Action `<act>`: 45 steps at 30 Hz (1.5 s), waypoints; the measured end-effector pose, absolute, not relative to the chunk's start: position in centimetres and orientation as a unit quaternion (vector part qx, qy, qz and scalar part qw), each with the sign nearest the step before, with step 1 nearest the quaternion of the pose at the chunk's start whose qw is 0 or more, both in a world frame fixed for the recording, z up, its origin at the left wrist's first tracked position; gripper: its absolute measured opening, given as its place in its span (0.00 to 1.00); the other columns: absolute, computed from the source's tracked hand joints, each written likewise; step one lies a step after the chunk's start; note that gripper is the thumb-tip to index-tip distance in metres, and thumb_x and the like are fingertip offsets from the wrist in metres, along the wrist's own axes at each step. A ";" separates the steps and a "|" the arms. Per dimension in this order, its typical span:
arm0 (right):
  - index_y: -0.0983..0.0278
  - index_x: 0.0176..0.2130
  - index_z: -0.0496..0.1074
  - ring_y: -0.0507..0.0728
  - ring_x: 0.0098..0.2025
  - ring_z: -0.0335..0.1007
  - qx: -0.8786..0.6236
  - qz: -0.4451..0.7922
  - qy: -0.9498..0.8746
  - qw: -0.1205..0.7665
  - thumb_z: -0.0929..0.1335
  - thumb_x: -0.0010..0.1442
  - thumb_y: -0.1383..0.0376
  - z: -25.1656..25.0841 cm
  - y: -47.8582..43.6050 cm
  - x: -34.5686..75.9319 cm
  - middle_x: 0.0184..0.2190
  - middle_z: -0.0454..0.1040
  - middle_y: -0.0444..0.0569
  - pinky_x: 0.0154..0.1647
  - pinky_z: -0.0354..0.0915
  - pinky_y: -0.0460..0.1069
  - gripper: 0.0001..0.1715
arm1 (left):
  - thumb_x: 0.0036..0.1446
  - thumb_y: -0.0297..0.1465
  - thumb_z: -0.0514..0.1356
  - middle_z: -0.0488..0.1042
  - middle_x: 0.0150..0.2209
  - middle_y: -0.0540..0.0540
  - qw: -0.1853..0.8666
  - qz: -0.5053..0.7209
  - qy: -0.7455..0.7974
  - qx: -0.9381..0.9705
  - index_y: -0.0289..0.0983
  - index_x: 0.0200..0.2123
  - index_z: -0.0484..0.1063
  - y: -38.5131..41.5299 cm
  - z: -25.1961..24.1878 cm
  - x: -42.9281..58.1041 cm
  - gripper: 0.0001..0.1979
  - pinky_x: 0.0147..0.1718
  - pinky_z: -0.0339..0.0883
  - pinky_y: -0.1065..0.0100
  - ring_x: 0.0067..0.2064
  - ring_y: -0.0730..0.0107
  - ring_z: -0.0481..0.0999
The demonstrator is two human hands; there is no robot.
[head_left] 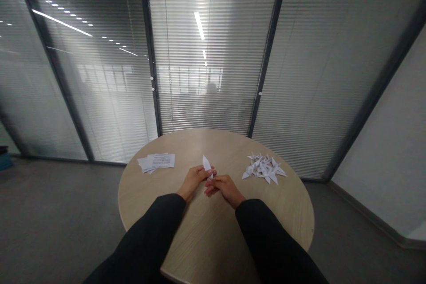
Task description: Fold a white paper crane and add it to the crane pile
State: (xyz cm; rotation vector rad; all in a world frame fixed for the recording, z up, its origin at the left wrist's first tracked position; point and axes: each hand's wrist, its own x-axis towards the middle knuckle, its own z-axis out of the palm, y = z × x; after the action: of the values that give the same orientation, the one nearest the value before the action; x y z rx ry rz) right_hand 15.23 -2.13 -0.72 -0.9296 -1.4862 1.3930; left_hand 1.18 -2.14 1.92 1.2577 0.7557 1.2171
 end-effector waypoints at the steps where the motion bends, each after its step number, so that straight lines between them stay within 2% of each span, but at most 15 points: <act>1: 0.69 0.26 0.74 0.57 0.22 0.74 -0.379 0.559 -0.597 0.434 0.72 0.43 0.47 -0.8 -2.0 15.3 0.20 0.77 0.52 0.29 0.69 0.52 0.26 | 0.39 0.39 0.68 0.77 0.31 0.40 0.584 0.518 0.324 0.535 0.29 0.36 0.75 -2.2 2.0 1.2 0.22 0.27 0.61 0.71 0.26 0.73 0.70; 6: 0.68 0.28 0.73 0.56 0.24 0.73 -0.418 0.509 -0.621 0.424 0.68 0.48 0.47 -0.8 -1.7 15.4 0.21 0.76 0.50 0.29 0.67 0.50 0.25 | 0.41 0.39 0.67 0.75 0.27 0.44 0.577 0.533 0.317 0.532 0.30 0.29 0.75 -1.8 1.7 1.2 0.18 0.27 0.60 0.71 0.24 0.74 0.69; 10: 0.64 0.30 0.70 0.55 0.29 0.70 -0.481 0.311 -0.637 0.516 0.68 0.50 0.52 -0.1 -1.7 15.9 0.24 0.73 0.46 0.33 0.65 0.49 0.18 | 0.39 0.38 0.67 0.74 0.23 0.46 0.548 0.537 0.355 0.534 0.31 0.26 0.74 -1.0 0.9 1.1 0.15 0.28 0.61 0.72 0.25 0.73 0.71; 13: 0.63 0.35 0.70 0.55 0.35 0.69 -0.464 0.259 -0.636 0.559 0.69 0.49 0.57 0.0 -1.5 16.2 0.32 0.72 0.47 0.37 0.65 0.49 0.15 | 0.38 0.39 0.67 0.75 0.23 0.45 0.558 0.476 0.371 0.569 0.31 0.25 0.74 -0.7 0.2 1.3 0.15 0.28 0.62 0.71 0.24 0.71 0.72; 15: 0.63 0.34 0.70 0.56 0.38 0.69 -0.449 0.255 -0.643 0.566 0.69 0.48 0.59 -0.2 -1.3 16.3 0.35 0.70 0.48 0.37 0.66 0.49 0.13 | 0.37 0.40 0.67 0.76 0.23 0.44 0.559 0.447 0.373 0.590 0.31 0.25 0.75 -0.6 -0.2 1.4 0.17 0.27 0.63 0.71 0.24 0.70 0.72; 19: 0.63 0.31 0.70 0.56 0.38 0.68 -0.437 0.252 -0.644 0.574 0.70 0.47 0.61 -0.7 -0.9 16.4 0.35 0.68 0.47 0.38 0.66 0.49 0.10 | 0.37 0.42 0.67 0.76 0.24 0.44 0.545 0.426 0.386 0.611 0.30 0.27 0.76 -0.5 -0.4 1.5 0.19 0.28 0.63 0.70 0.25 0.70 0.73; 25: 0.63 0.31 0.69 0.54 0.32 0.69 -0.432 0.308 -0.615 0.583 0.71 0.44 0.62 -0.3 -1.1 16.2 0.33 0.69 0.45 0.32 0.67 0.49 0.12 | 0.36 0.43 0.67 0.77 0.24 0.44 0.557 0.415 0.390 0.604 0.29 0.29 0.76 -0.5 -0.3 1.3 0.22 0.30 0.65 0.69 0.27 0.68 0.74; 32: 0.63 0.32 0.68 0.54 0.28 0.70 -0.419 0.379 -0.606 0.560 0.71 0.44 0.61 -0.1 -1.4 16.0 0.29 0.72 0.45 0.28 0.66 0.48 0.14 | 0.35 0.41 0.68 0.76 0.22 0.45 0.569 0.397 0.386 0.608 0.30 0.26 0.74 -1.0 0.1 1.5 0.19 0.29 0.65 0.69 0.27 0.67 0.75; 41: 0.63 0.30 0.71 0.53 0.29 0.70 -0.426 0.288 -0.618 0.595 0.71 0.46 0.59 -0.5 -0.9 16.5 0.32 0.70 0.46 0.30 0.67 0.48 0.12 | 0.39 0.42 0.67 0.76 0.25 0.44 0.593 0.426 0.358 0.582 0.30 0.29 0.72 -1.3 0.5 1.4 0.20 0.30 0.67 0.69 0.29 0.66 0.77; 45: 0.63 0.26 0.70 0.52 0.28 0.68 -0.417 0.253 -0.623 0.612 0.72 0.46 0.60 -0.5 -0.9 16.6 0.32 0.67 0.44 0.30 0.66 0.48 0.10 | 0.40 0.43 0.66 0.77 0.30 0.42 0.615 0.427 0.336 0.572 0.31 0.31 0.72 -1.9 1.1 1.3 0.21 0.33 0.68 0.67 0.30 0.66 0.77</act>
State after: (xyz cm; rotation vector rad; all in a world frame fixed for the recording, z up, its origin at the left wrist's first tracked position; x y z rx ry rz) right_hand 16.62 -0.85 -0.47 -0.9622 -1.4364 0.5847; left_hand 1.35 -1.94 1.12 1.3169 0.7749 0.9827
